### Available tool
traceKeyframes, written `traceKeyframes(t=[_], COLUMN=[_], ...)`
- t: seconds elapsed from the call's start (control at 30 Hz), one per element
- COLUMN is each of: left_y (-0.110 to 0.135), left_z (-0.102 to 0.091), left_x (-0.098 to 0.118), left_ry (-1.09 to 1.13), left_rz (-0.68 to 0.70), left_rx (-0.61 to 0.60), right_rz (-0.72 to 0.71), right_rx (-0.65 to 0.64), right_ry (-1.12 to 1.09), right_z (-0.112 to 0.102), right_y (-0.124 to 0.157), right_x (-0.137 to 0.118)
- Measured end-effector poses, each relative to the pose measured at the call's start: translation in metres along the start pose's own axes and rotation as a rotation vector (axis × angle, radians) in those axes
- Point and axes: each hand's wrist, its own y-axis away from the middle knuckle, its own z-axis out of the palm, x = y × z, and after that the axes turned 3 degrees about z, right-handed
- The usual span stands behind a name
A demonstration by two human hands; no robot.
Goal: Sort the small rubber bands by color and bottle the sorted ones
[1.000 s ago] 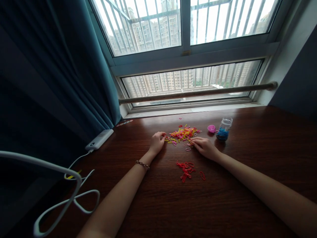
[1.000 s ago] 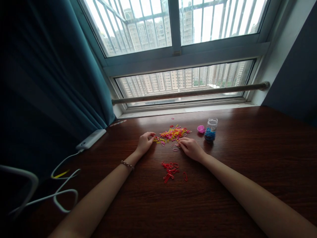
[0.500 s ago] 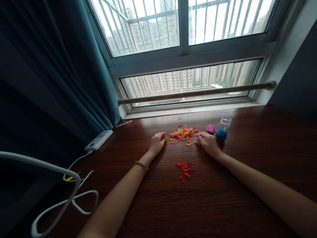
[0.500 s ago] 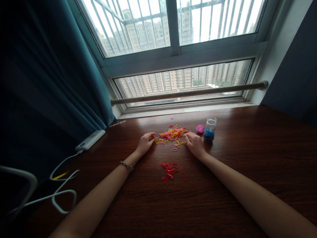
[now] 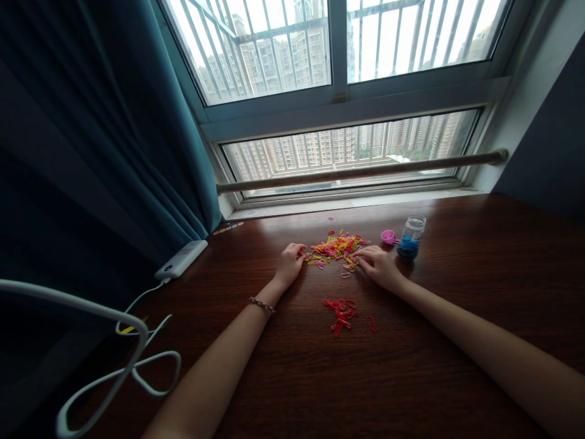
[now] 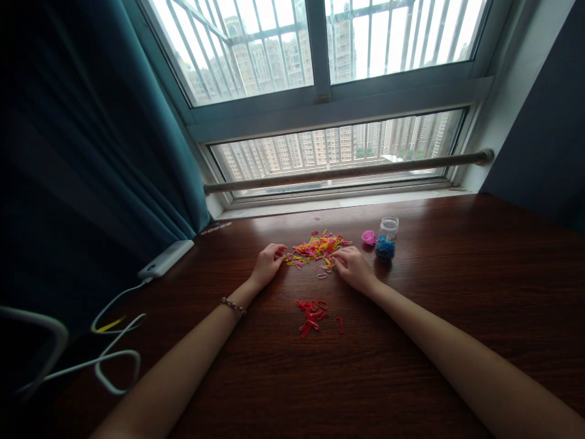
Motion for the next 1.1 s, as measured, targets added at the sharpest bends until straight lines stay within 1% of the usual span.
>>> traceKeyframes(t=[0.13,0.23,0.4,0.57,0.73,0.97,1.1], left_y=[0.0,0.0,0.001,0.001,0.001,0.0,0.0], left_z=[0.002,0.002,-0.001,-0.005,-0.007,-0.007,-0.009], left_x=[-0.002,-0.003,-0.001,0.005,0.009,0.008,0.01], left_ry=[0.003,0.008,0.034,0.049,0.024,0.06,0.089], left_rz=[-0.034,-0.04,-0.062,-0.085,-0.037,-0.047,-0.03], left_rx=[-0.012,-0.004,0.048,0.103,0.134,0.16,0.195], right_rz=[-0.082,-0.105,-0.069,-0.021,-0.011,-0.004,0.006], right_rx=[-0.07,-0.084,-0.037,0.012,0.02,0.05,0.095], right_ry=[0.057,0.052,0.001,-0.023,-0.03,-0.037,-0.089], right_z=[0.002,0.003,0.002,0.003,0.001,0.002,-0.001], right_y=[0.002,0.001,0.0,0.0,0.001,0.001,0.001], right_x=[-0.002,-0.001,0.001,0.001,-0.001,-0.001,-0.004])
